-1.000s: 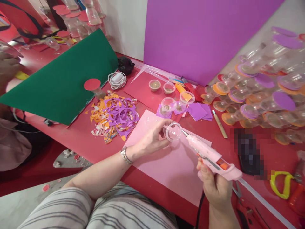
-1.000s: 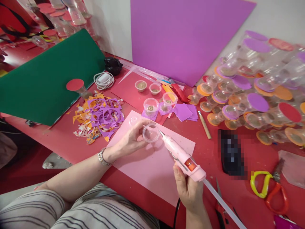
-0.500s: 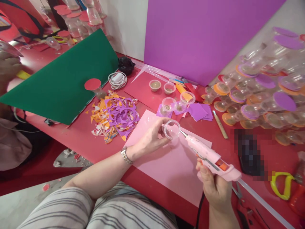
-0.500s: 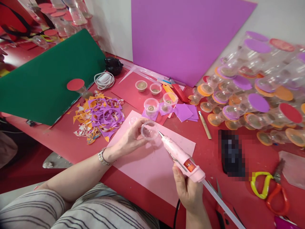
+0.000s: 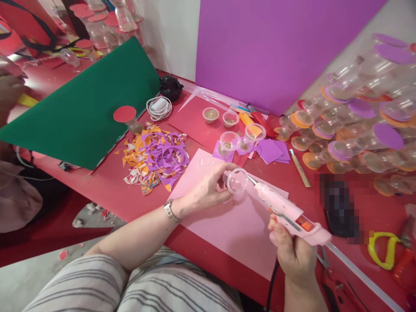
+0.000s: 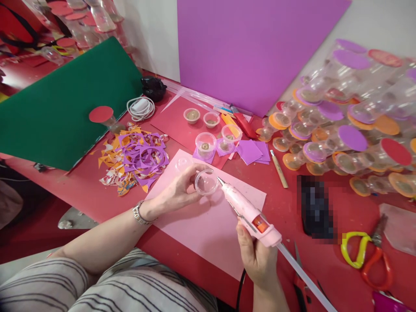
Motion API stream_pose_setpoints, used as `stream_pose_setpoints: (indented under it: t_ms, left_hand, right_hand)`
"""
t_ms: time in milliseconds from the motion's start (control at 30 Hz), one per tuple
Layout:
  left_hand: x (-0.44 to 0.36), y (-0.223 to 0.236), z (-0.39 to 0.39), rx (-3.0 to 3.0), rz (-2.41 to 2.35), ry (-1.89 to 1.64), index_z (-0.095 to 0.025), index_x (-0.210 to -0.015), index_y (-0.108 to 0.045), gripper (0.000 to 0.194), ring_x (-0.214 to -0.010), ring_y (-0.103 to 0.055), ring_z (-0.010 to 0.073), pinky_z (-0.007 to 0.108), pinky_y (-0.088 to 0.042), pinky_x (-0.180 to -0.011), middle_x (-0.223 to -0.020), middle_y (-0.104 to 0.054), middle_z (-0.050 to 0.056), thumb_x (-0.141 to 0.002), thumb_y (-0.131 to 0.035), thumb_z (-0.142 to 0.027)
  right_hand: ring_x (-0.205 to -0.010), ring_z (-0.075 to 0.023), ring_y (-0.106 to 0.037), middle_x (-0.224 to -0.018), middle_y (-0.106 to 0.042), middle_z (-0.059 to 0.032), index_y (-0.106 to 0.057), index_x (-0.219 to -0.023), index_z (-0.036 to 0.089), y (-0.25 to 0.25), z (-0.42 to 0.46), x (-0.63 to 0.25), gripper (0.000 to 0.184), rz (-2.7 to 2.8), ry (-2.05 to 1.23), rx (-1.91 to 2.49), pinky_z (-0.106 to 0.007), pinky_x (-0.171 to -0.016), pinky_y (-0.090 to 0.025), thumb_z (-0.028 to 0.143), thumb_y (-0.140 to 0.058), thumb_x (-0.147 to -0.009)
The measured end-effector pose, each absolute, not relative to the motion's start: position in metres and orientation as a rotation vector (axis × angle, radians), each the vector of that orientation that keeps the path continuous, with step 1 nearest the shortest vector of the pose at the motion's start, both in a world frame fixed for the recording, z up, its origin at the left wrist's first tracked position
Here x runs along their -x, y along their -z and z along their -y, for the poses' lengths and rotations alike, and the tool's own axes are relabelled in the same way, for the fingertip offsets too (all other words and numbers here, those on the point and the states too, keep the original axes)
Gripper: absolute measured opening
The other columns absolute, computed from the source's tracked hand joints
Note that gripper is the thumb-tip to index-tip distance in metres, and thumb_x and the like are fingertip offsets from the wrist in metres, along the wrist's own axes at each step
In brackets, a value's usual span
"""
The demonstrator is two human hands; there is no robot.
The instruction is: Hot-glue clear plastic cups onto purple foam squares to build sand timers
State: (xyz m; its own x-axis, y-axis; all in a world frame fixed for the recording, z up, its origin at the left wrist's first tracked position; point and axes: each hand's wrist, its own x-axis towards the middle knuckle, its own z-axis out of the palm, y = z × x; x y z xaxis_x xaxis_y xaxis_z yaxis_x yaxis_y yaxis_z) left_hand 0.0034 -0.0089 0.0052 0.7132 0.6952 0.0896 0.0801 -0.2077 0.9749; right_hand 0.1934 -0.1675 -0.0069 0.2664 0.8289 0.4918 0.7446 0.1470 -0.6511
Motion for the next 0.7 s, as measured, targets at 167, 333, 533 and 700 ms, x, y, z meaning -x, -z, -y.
stream_pose_setpoints:
  t_ms: [167,333,533,700]
  left_hand:
    - [-0.0027,-0.0081,0.0089,-1.715,-0.618,-0.638,-0.019,-0.128,-0.048,0.047,-0.091,-0.056,0.0151,0.029,-0.049,-0.08,-0.119,-0.06,0.008,-0.083,-0.063,-0.018]
    - [-0.0041,-0.007,0.0092,-1.701,-0.632,-0.657,-0.022,-0.126,-0.051,0.048,-0.093,-0.056,0.0155,0.029,-0.048,-0.081,-0.122,-0.059,0.008,-0.081,-0.064,-0.014]
    - [-0.0051,-0.0044,0.0088,-1.69,-0.657,-0.669,-0.021,-0.125,-0.053,0.044,-0.087,-0.056,0.0137,0.028,-0.048,-0.081,-0.117,-0.061,0.007,-0.083,-0.065,-0.015]
    - [-0.0051,-0.0053,0.0076,-1.712,-0.643,-0.7,-0.02,-0.125,-0.053,0.041,-0.089,-0.056,0.0142,0.028,-0.048,-0.079,-0.12,-0.06,0.009,-0.085,-0.063,-0.017]
  right_hand:
    - [-0.053,-0.0178,-0.067,-0.066,-0.071,-0.0061,-0.068,-0.088,0.017,0.0099,0.1694,-0.1952,0.023,1.489,-0.086,1.625,-0.027,-0.048,-0.055,0.037,-0.059,-0.095]
    - [-0.058,-0.0197,-0.068,-0.066,-0.07,-0.0065,-0.067,-0.086,0.018,0.0082,0.1687,-0.1941,0.024,1.456,-0.161,1.629,-0.029,-0.05,-0.056,0.037,-0.056,-0.096]
    - [-0.057,-0.019,-0.067,-0.067,-0.071,-0.0061,-0.068,-0.088,0.018,0.0108,0.1701,-0.1955,0.021,1.488,-0.162,1.614,-0.028,-0.049,-0.055,0.035,-0.058,-0.095]
    - [-0.056,-0.0178,-0.067,-0.067,-0.071,-0.0054,-0.068,-0.087,0.018,0.0084,0.1681,-0.1949,0.023,1.474,-0.187,1.6,-0.027,-0.049,-0.054,0.036,-0.058,-0.096]
